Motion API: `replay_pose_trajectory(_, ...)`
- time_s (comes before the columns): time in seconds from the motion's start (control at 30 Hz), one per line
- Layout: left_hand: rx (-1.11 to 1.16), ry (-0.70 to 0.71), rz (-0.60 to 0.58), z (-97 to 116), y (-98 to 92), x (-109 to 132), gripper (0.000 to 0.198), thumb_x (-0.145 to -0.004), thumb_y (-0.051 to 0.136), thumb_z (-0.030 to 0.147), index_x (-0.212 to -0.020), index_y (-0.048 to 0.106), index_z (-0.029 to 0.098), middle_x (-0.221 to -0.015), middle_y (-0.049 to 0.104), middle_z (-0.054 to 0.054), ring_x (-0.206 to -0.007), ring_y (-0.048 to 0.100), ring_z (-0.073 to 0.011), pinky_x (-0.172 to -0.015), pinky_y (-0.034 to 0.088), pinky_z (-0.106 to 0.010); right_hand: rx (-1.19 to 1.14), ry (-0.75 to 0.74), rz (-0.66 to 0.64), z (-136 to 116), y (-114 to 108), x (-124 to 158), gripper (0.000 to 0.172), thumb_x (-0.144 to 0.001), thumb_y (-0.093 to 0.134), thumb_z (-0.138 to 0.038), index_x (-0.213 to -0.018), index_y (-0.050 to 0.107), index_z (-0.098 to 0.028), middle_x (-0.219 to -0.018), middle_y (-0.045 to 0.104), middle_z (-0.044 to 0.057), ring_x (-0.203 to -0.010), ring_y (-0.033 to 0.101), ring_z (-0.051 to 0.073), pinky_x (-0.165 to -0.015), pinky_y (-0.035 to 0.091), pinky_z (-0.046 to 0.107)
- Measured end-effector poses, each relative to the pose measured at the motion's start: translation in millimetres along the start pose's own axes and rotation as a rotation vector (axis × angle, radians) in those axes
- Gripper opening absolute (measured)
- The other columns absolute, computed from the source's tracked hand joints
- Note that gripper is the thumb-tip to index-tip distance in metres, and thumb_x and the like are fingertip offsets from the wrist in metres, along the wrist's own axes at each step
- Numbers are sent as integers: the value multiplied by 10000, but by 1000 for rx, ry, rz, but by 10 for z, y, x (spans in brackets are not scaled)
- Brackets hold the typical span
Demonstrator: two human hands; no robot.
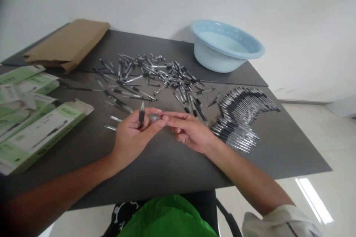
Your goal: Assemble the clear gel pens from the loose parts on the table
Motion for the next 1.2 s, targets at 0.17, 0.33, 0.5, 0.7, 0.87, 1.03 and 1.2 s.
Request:
replay_pose_trajectory(0.17, -31, 29, 2, -10, -23, -6, 271, -852, 848, 348, -1077, 801, 202, -589, 385, 91, -532, 358, -94, -504, 311, -219, -206, 92, -78, 83, 72, 24, 318, -730, 949, -329, -1000, 816, -228, -732, 555, -58, -518, 300, 23, -371, 184, 105)
replay_pose_trajectory(0.33, -48, 33, -23, -1, -32, 23, 232, -893, 821, 369, -1047, 825, 195, -588, 519, 60, -528, 407, -94, -493, 323, -215, -224, 125, -109, 141, 67, 32, 387, -736, 955, -327, -1091, 815, -262, -681, 477, -77, -527, 297, 33, -380, 179, 103)
replay_pose_trajectory(0.5, -65, 68, -51, 50, -31, 26, 169, -914, 798, 324, -1012, 826, 190, -665, 670, 30, -554, 491, -95, -525, 393, -205, -69, 99, -71, 193, 30, 6, 498, -732, 939, -481, -1175, 816, -288, -631, 485, -77, -501, 304, 39, -397, 205, 133)
replay_pose_trajectory(0.7, -100, 122, -107, 29, -29, 19, 178, -999, 709, 320, -1027, 798, 169, -861, 791, -22, -728, 682, -140, -674, 522, -230, 356, -60, 61, 4, -159, -8, 482, -776, 888, -540, -1158, 841, -249, -668, 682, -11, -504, 445, 66, -456, 332, 193)
replay_pose_trajectory(0.87, -143, 209, -163, -3, -7, 66, 193, -1027, 657, 301, -1065, 782, 159, -910, 810, -42, -814, 744, -171, -777, 560, -260, 779, -398, 340, -506, -383, -124, 418, -856, 807, -558, -1124, 847, -240, -1007, 837, 70, -800, 684, 193, -725, 532, 322)
replay_pose_trajectory(1.03, -151, 270, -236, -45, 47, 140, 218, -1048, 625, 296, -1115, 776, 154, -915, 817, -56, -788, 757, -177, -782, 577, -265, 1276, -548, 251, -877, -234, -693, 269, -913, 759, -457, -1077, 859, -268, -1069, 834, 55, -871, 725, 229, -816, 531, 356)
replay_pose_trajectory(1.2, -168, 309, -263, -57, 53, 143, 241, -1059, 598, 285, -1107, 770, 124, -873, 798, -75, -761, 751, -191, -735, 566, -263, 1666, -498, 80, -875, -20, -1395, 214, -965, 722, -323, -1127, 813, -215, -1076, 794, 74, -971, 726, 231, -931, 549, 397)
Point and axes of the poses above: each hand's wrist, its own x-axis away from the middle knuckle, its own y-axis out of the palm, z = x × y, the point moved 3 cm from there along -x, towards the middle knuckle
